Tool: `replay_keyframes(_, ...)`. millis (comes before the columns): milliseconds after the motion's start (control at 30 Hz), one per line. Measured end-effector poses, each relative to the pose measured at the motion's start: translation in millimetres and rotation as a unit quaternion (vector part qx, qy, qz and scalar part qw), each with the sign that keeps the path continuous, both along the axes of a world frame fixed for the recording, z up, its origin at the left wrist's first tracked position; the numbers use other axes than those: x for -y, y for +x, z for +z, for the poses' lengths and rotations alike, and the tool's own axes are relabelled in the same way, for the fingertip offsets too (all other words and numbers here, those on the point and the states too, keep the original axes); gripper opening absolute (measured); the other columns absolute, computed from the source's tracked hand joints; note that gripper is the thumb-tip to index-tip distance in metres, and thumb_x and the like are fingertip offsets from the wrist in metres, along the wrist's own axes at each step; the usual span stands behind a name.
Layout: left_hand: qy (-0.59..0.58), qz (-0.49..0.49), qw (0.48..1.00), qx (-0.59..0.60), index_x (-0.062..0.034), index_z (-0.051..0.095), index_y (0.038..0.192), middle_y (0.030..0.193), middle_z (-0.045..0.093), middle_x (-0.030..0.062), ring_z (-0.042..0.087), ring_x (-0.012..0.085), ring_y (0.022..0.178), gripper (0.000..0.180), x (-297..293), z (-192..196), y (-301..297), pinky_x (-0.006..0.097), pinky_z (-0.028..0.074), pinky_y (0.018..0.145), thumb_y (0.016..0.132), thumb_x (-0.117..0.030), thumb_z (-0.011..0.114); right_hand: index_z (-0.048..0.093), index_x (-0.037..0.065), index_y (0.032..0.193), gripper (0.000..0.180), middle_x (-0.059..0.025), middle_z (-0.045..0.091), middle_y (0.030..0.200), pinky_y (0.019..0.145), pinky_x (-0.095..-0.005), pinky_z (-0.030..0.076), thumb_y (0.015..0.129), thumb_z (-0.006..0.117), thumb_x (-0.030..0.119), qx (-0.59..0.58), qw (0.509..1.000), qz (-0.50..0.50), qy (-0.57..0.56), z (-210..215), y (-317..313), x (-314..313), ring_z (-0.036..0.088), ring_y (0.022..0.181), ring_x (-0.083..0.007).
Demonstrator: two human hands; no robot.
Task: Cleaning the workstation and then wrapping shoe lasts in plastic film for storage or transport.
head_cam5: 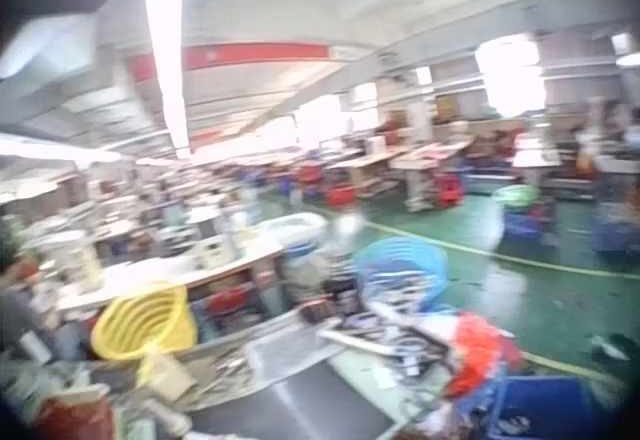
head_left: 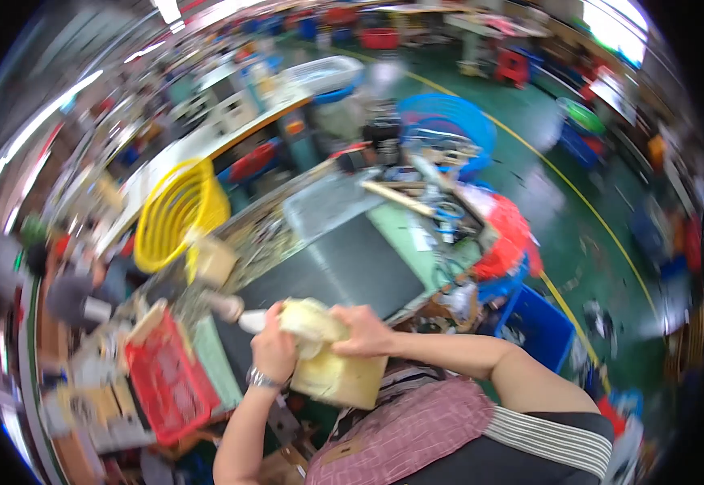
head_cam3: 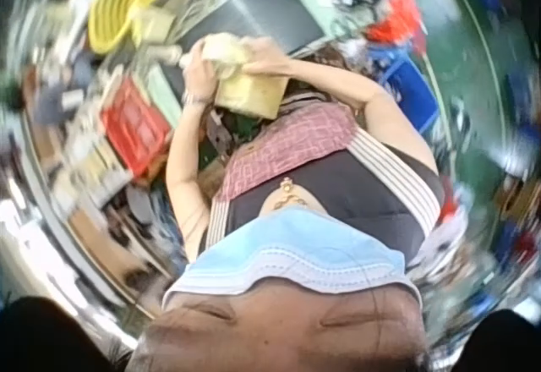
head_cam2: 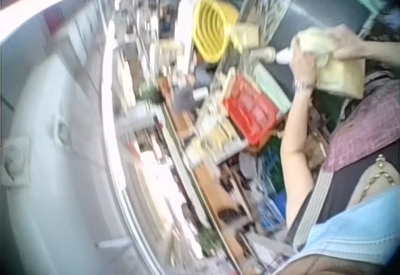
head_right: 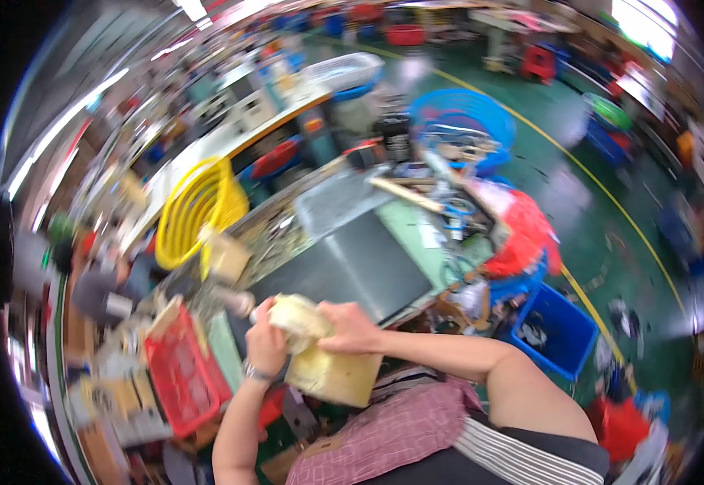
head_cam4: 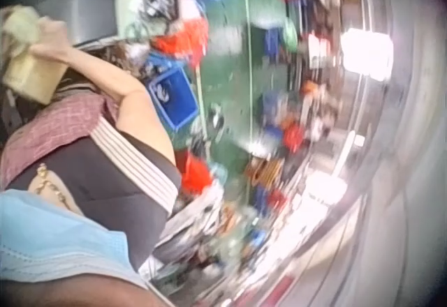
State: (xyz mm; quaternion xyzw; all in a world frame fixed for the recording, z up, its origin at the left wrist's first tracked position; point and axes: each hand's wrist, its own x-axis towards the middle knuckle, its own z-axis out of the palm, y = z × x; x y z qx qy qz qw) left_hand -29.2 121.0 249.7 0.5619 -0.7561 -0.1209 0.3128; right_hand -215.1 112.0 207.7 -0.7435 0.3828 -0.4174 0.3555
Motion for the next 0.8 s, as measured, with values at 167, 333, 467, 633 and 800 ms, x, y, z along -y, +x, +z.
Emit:
replay_keyframes(167, 0.182, -0.020, 0.944, -0.273, -0.0001, 0.045, 0.101, 0.091, 0.058, 0.0095, 0.057, 0.0177, 0.083, 0.024, -15.1, -42.4, 6.8, 0.028, 0.044, 0.072, 0.077, -0.003, 0.048, 0.046, 0.000, 0.078, 0.033, -0.0184, 0.054, 0.071, 0.059, -0.0406, 0.044, 0.057, 0.062, 0.020, 0.020, 0.999, 0.031, 0.008, -4.1, -7.7, -22.7, 0.055, 0.070, -0.0362)
replay_keyframes(333, 0.346, 0.024, 0.821, -0.454, -0.0006, 0.046, 0.110, 0.099, 0.055, 0.0066, 0.056, 0.0147, 0.084, 0.037, -7.7, -23.4, -23.1, 0.026, 0.045, 0.074, 0.074, 0.007, 0.047, 0.043, -0.001, 0.075, 0.033, -0.0186, 0.052, 0.068, 0.057, -0.0436, 0.041, 0.055, 0.060, 0.019, 0.045, 0.999, -0.004, 0.019, -3.3, -25.3, -22.9, 0.053, 0.067, -0.0382)
replay_keyframes(467, 0.392, -0.061, 0.841, -0.368, 0.0001, 0.046, 0.112, 0.101, 0.055, 0.0064, 0.056, 0.0132, 0.085, 0.037, 4.6, -0.9, -12.8, 0.025, 0.046, 0.073, 0.076, 0.005, 0.051, 0.045, -0.001, 0.080, 0.036, -0.0183, 0.053, 0.072, 0.059, -0.0413, 0.043, 0.056, 0.062, 0.020, 0.054, 0.998, -0.016, 0.018, -1.0, -38.3, -17.1, 0.054, 0.069, -0.0375)
replay_keyframes(633, 0.056, -0.121, 0.976, 0.170, 0.0020, 0.048, 0.109, 0.095, 0.057, 0.0216, 0.055, 0.0381, 0.084, 0.028, 42.0, 19.9, -40.6, 0.041, 0.044, 0.071, 0.084, -0.007, 0.041, 0.045, 0.000, 0.083, 0.038, -0.0185, 0.052, 0.074, 0.060, -0.0414, 0.042, 0.057, 0.062, 0.021, 0.077, 0.995, -0.066, -0.001, -27.6, -38.9, 12.5, 0.052, 0.072, -0.0376)
replay_keyframes(800, -0.119, -0.112, 0.983, 0.084, 0.0004, 0.047, 0.110, 0.096, 0.055, 0.0217, 0.053, 0.0391, 0.085, 0.029, 100.5, -84.9, -40.2, 0.044, 0.043, 0.070, 0.082, -0.006, 0.040, 0.046, 0.004, 0.093, 0.042, -0.0167, 0.050, 0.083, 0.069, -0.0404, 0.042, 0.059, 0.063, 0.023, 0.011, 0.994, -0.100, 0.052, -98.4, -37.9, 64.8, 0.050, 0.082, -0.0343)
